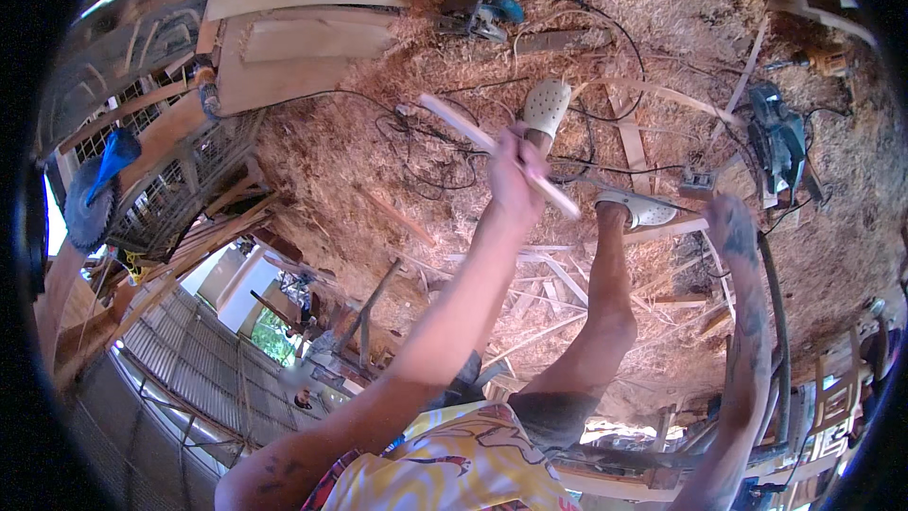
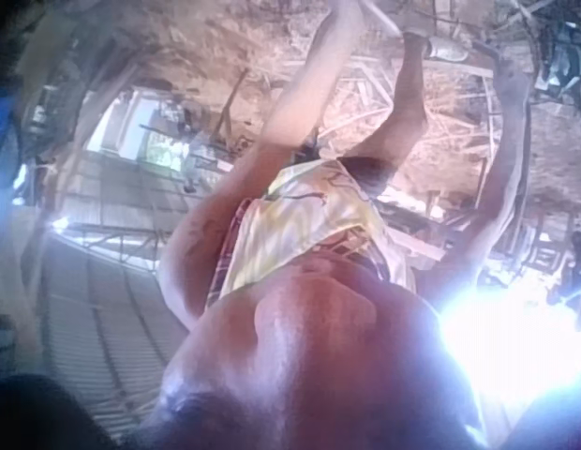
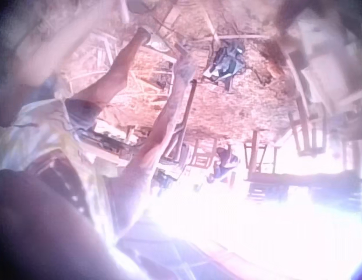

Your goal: Constructing and finishing a wooden door using manual and power tools in a workshop environment.

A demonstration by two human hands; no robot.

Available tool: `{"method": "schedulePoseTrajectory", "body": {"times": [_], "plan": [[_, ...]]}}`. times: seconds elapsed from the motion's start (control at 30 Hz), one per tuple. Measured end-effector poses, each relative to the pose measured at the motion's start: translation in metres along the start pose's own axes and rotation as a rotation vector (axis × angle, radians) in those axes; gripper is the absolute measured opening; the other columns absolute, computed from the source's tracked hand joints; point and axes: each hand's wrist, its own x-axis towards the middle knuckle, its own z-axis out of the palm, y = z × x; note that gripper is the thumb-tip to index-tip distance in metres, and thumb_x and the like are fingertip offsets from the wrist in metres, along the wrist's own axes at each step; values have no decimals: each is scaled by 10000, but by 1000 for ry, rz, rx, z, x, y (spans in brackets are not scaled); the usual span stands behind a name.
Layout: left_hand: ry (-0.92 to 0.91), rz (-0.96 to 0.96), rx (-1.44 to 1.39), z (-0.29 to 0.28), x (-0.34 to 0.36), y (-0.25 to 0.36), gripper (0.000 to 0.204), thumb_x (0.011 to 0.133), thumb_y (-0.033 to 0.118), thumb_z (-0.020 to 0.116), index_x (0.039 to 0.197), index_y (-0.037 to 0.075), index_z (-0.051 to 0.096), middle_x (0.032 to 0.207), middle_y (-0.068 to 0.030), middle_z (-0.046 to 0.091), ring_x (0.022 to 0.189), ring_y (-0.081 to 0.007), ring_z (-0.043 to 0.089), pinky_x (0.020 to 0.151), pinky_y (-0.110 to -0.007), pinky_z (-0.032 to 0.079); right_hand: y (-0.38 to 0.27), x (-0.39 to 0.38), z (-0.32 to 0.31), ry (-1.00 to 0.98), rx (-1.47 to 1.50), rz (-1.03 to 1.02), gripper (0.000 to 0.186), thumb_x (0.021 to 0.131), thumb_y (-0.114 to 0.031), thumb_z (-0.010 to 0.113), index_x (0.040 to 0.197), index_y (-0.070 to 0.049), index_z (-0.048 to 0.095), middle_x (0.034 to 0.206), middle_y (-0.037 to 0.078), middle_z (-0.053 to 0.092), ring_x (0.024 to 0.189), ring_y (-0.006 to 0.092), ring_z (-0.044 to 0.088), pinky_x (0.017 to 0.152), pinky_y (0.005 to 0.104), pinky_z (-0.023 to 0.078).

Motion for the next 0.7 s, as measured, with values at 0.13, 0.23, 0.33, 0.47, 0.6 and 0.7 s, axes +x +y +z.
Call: {"method": "schedulePoseTrajectory", "body": {"times": [0.13, 0.23, 0.33, 0.47, 0.6, 0.7], "plan": [[-416, -78, 523, 9, -137, -82, 321, 1041, 329, 520, 1069, 15, 577, 666, 35, 489, 638, -59, 494, 530, -244, 396, -103, 66, -55, -367, 1019, 268, 666, 1004, -577, 452, 1247, 18, 624, 1196, 161, 675, 971, 275, 684, 898, 440, 505], [-726, -259, 991, -1, -197, -89, 338, 1015, 296, 563, 1136, -17, 603, 776, 18, 565, 707, -103, 561, 667, -297, 474, -201, 74, -89, -821, 1663, 385, 707, 1004, -597, 429, 1357, 9, 521, 1104, 167, 684, 847, 213, 681, 731, 350, 540], [-925, -535, 986, -2, -223, -90, 396, 985, 307, 590, 1212, -17, 602, 956, -34, 635, 823, -119, 611, 833, -358, 482, -206, 49, -138, -852, 1734, 271, 628, 1022, -534, 447, 1315, 16, 526, 1036, 153, 672, 700, 155, 636, 579, 280, 504], [-611, -152, 605, -70, -181, -87, 425, 1000, 281, 494, 1322, 8, 541, 1220, -153, 636, 1126, -225, 611, 989, -379, 474, -163, 26, -152, -371, 1514, 132, 444, 1030, -414, 513, 1203, -10, 575, 916, 91, 642, 567, 92, 535, 465, 239, 417], [-227, -518, 70, -15, -104, -53, 529, 1055, 384, 383, 1402, -16, 412, 1340, -189, 572, 1197, -276, 602, 916, -367, 556, -128, -43, -135, -764, 1190, -249, 407, 1038, -404, 498, 1048, -25, 646, 839, 43, 624, 778, 164, 603, 710, 332, 502], [-143, -411, -72, 15, -37, -7, 546, 1079, 440, 265, 1310, -8, 477, 1196, -153, 633, 1027, -237, 649, 747, -316, 575, -174, -75, -129, -1476, 840, -178, 478, 1046, -458, 447, 1064, -29, 659, 922, 79, 650, 902, 214, 620, 861, 367, 498]]}}
